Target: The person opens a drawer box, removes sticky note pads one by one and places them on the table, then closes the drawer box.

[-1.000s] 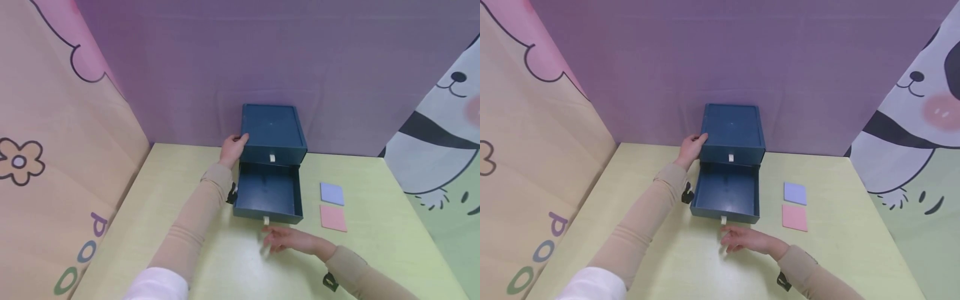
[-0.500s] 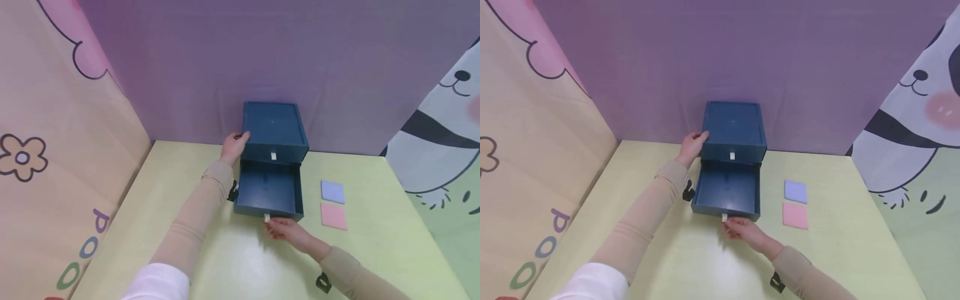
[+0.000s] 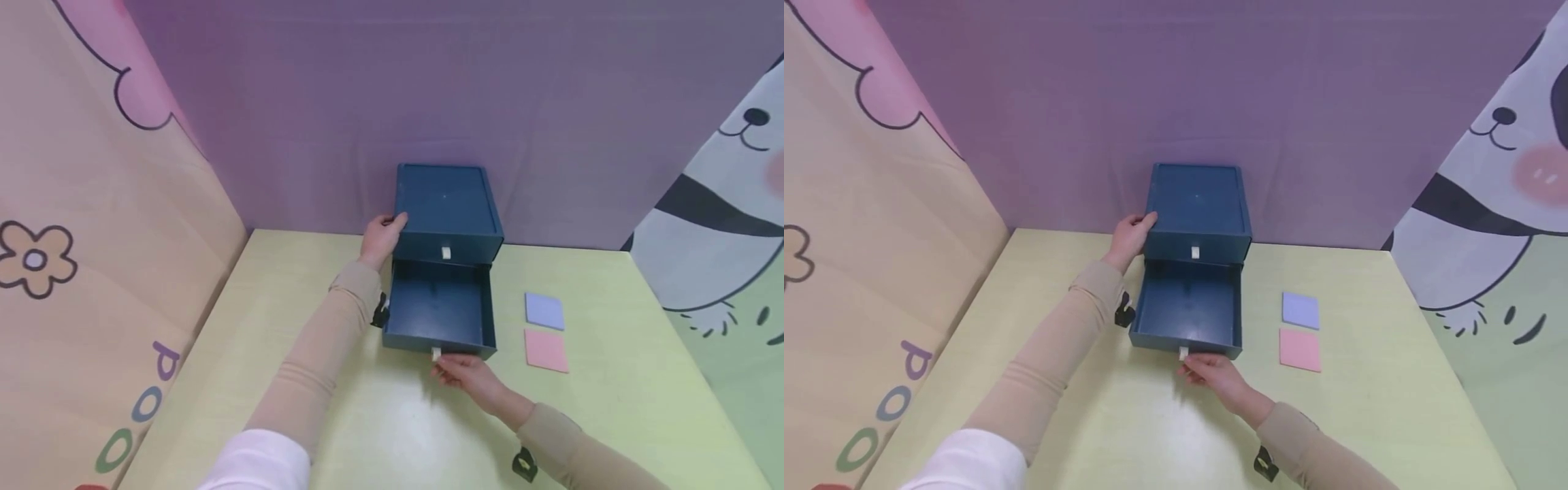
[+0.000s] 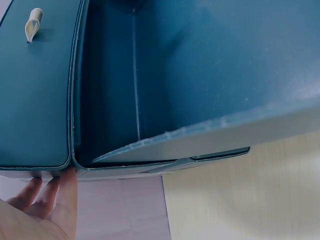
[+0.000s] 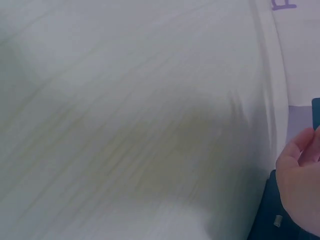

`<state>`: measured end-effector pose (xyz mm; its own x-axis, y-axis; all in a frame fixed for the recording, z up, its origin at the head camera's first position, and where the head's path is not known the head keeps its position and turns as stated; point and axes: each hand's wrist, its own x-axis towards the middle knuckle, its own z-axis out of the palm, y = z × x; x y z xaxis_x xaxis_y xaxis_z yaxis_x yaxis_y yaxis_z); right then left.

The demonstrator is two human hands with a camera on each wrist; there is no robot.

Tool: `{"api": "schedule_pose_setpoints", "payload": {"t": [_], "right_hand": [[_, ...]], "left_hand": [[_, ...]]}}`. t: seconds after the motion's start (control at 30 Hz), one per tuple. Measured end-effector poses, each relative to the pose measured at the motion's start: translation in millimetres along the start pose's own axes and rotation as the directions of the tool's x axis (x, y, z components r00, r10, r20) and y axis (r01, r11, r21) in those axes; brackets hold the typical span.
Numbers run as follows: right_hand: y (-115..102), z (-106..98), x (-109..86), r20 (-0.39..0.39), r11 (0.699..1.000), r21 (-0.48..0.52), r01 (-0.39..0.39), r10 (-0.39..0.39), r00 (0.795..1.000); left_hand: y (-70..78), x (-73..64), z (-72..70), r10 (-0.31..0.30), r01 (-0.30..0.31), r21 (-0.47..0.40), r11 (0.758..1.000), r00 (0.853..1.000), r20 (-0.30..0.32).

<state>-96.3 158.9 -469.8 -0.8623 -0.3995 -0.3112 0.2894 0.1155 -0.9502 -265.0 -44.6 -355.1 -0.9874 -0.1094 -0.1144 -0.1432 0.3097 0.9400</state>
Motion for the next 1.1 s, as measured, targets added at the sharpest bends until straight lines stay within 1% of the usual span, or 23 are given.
{"api": "schedule_pose_setpoints", "payload": {"t": [0.17,0.3,0.4,0.5,0.77,0.93,1.1], "right_hand": [[1.2,0.5,0.1,-0.038,1.0,-0.004,-0.005,0.005,0.999],[0.9,1.6,-0.9,-0.072,1.0,-0.006,-0.001,0.0,0.997],[0.7,2.9,-2.0,-0.085,1.0,-0.025,0.018,-0.02,0.996],[0.2,4.9,-2.7,-0.097,0.998,-0.052,0.042,-0.047,0.994],[-0.9,8.2,-3.4,-0.141,0.993,-0.085,0.082,-0.094,0.986],[-0.1,7.0,-3.3,-0.152,0.99,-0.106,0.096,-0.111,0.982],[-0.4,7.4,-2.6,-0.166,0.99,-0.105,0.09,-0.107,0.98]], "left_hand": [[0.9,0.2,1.5,-0.001,0.001,-0.003,1.0,1.0,-0.005],[2.0,0.3,1.9,0.0,0.0,-0.007,1.0,1.0,0.007],[1.3,0.4,1.3,-0.011,0.011,-0.019,1.0,1.0,0.015],[0.2,0.8,0.7,-0.019,0.02,-0.029,0.999,1.0,0.01],[-0.9,2.2,1.2,-0.01,0.01,-0.013,1.0,1.0,-0.006],[-0.9,2.0,1.1,-0.015,0.015,-0.014,1.0,1.0,0.001],[-0.7,2.1,0.1,-0.022,0.022,-0.008,1.0,1.0,0.0]]}}
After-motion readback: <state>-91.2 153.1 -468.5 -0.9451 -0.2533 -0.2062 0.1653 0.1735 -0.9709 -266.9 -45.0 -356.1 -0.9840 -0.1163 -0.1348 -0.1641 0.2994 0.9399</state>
